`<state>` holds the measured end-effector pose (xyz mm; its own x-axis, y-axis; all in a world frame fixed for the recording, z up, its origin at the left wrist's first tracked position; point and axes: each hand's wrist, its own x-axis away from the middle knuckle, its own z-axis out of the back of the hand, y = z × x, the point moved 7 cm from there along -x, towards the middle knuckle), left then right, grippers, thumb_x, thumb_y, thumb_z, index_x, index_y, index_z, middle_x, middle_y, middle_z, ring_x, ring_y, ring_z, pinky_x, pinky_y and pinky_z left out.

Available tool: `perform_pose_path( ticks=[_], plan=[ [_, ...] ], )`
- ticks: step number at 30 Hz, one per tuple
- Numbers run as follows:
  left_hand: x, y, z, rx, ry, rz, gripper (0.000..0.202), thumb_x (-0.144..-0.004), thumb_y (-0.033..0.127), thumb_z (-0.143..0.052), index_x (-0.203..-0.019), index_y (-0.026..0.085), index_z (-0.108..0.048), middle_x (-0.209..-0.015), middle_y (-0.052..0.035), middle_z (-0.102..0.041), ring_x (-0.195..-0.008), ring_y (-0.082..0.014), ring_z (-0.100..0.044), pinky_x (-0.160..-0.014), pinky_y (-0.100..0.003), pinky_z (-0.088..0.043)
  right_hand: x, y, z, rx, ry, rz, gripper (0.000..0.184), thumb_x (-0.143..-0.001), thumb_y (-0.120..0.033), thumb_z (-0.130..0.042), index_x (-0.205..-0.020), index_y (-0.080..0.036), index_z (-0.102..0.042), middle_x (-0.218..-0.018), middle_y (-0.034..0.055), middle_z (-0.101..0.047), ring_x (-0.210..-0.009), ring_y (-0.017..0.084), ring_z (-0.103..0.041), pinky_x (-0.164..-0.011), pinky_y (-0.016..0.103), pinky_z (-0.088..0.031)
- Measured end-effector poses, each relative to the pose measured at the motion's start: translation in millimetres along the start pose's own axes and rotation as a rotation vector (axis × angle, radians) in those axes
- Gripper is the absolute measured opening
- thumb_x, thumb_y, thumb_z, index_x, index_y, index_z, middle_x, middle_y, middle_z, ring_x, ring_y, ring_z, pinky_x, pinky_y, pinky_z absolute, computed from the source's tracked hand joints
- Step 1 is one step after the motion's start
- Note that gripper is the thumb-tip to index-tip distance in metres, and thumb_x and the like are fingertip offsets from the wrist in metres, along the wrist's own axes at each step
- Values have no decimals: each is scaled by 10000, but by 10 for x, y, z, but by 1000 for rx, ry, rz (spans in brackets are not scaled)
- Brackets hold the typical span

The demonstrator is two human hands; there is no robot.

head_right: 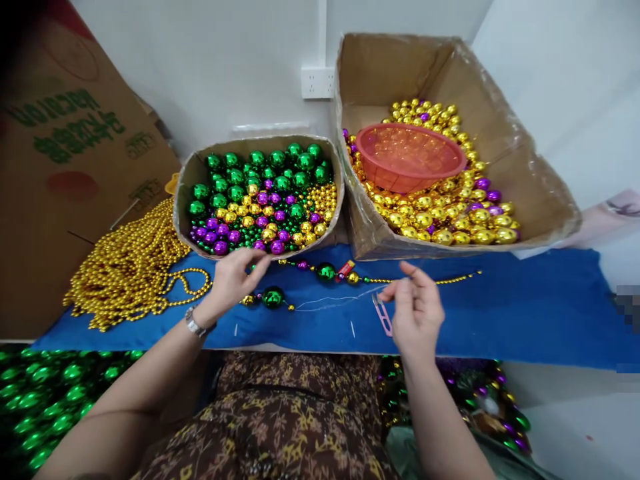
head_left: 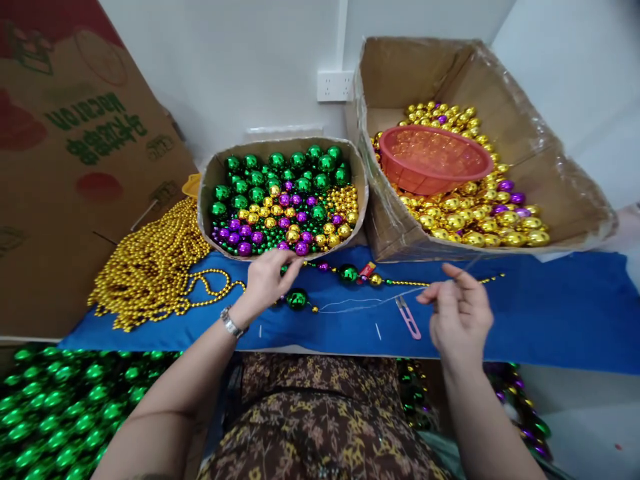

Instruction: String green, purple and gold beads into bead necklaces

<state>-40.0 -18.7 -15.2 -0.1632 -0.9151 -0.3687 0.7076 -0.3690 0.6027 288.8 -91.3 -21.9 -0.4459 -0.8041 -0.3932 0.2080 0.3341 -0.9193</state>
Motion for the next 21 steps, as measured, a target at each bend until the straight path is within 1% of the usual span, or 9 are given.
perform_pose_path(
  ticks=[1, 2, 5, 7, 11, 16, 18, 20, 21],
  plan=[
    [-136, 1, 67, -29, 60, 7, 280, -866, 440, -567, -998, 216, -669, -952, -101, -659, -920, -250, -586, -855, -326, -400, 68, 3, -126, 40, -90, -6, 317, -930, -377, -545, -1196, -208, -578, -696, -24, -614, -612, 108, -615, -623, 259, -526],
    [-271, -7, 93, -92, 80, 14, 300, -870, 440, -555, -1028, 206, -657, -970, -114, -658, -953, -266, -579, -867, -338, -395, 134, 7, -240, 76, -168, -3, 302, -941, -366, -526, -1191, -206, -582, -703, -19, -622, -620, 111, -622, -627, 258, -530],
    [-599, -94, -17, -359, -32, 53, 382, -886, 482, -507, -1063, 164, -623, -962, -158, -660, -991, -318, -576, -824, -364, -402, 296, 16, -516, 173, -354, 41, 275, -958, -334, -486, -1179, -208, -590, -724, -8, -648, -621, 119, -641, -626, 257, -539],
    [-709, -158, -115, -493, -117, 74, 437, -885, 530, -487, -1048, 145, -615, -945, -180, -663, -986, -345, -585, -766, -360, -407, 360, 14, -642, 218, -435, 82, 272, -964, -314, -468, -1183, -212, -591, -742, -4, -664, -628, 123, -657, -634, 257, -545],
    [-754, -230, -193, -574, -196, 116, 461, -884, 561, -473, -1039, 153, -620, -908, -168, -680, -902, -332, -626, -677, -329, -396, 402, -7, -776, 237, -508, 127, 265, -963, -284, -459, -1175, -202, -595, -761, 3, -684, -620, 119, -673, -628, 238, -555],
    [-726, -269, -184, -567, -195, 126, 472, -891, 569, -455, -1071, 169, -630, -927, -141, -683, -859, -302, -631, -649, -319, -391, 408, -7, -805, 248, -515, 146, 254, -964, -272, -458, -1159, -193, -600, -772, 10, -699, -608, 116, -675, -616, 229, -558],
    [-707, -228, -167, -580, -142, 70, 464, -908, 542, -442, -1111, 166, -623, -1008, -142, -669, -908, -291, -611, -682, -326, -403, 414, 3, -793, 256, -513, 146, 254, -965, -271, -459, -1163, -191, -597, -763, 7, -696, -610, 114, -674, -618, 226, -556],
    [-677, -112, -164, -597, -93, -65, 431, -931, 486, -423, -1138, 166, -623, -1084, -138, -647, -969, -281, -573, -753, -344, -410, 420, 10, -779, 266, -512, 144, 253, -966, -271, -461, -1163, -188, -597, -766, 7, -698, -612, 112, -674, -628, 225, -555],
    [-654, -39, -185, -604, -103, -154, 414, -937, 462, -418, -1140, 168, -629, -1094, -134, -641, -984, -278, -553, -790, -355, -406, 422, 12, -774, 271, -513, 142, 253, -967, -272, -461, -1162, -186, -596, -770, 8, -700, -612, 111, -673, -634, 226, -555]
  ],
)
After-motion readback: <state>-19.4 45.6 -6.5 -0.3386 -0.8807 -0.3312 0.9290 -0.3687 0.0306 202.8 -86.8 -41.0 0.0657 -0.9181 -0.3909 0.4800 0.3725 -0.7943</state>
